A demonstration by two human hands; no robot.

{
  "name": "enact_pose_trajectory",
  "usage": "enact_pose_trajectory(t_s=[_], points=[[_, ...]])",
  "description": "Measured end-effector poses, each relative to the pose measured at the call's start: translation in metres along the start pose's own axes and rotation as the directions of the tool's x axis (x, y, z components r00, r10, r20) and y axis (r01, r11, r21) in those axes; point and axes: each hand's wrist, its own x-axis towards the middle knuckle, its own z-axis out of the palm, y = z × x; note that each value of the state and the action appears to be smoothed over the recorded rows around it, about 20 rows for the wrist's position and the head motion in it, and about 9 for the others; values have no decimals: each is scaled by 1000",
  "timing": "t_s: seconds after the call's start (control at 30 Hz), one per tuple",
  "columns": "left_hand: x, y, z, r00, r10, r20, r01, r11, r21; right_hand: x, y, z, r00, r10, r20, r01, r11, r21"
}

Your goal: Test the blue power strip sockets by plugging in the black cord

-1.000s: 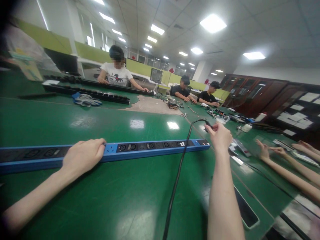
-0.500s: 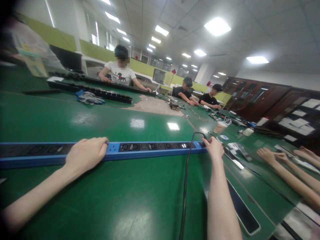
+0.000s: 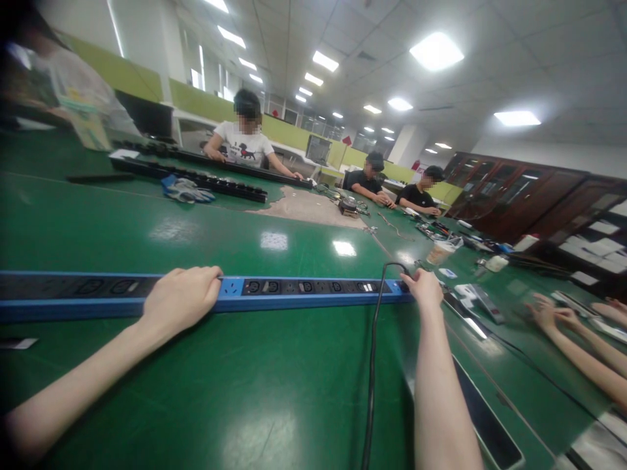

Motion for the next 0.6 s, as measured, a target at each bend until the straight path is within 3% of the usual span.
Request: enact_pose_trajectory(t_s=[0.3,0.6], points=[[0,0,-1,1000,-3,-9,3,1000,2,3,1,2,993,-84,-78,77,993,-90],[1,0,1,1000,-18,-5,18,1000,-9,32,-12,-9,979,-201,38,204,957,-205]])
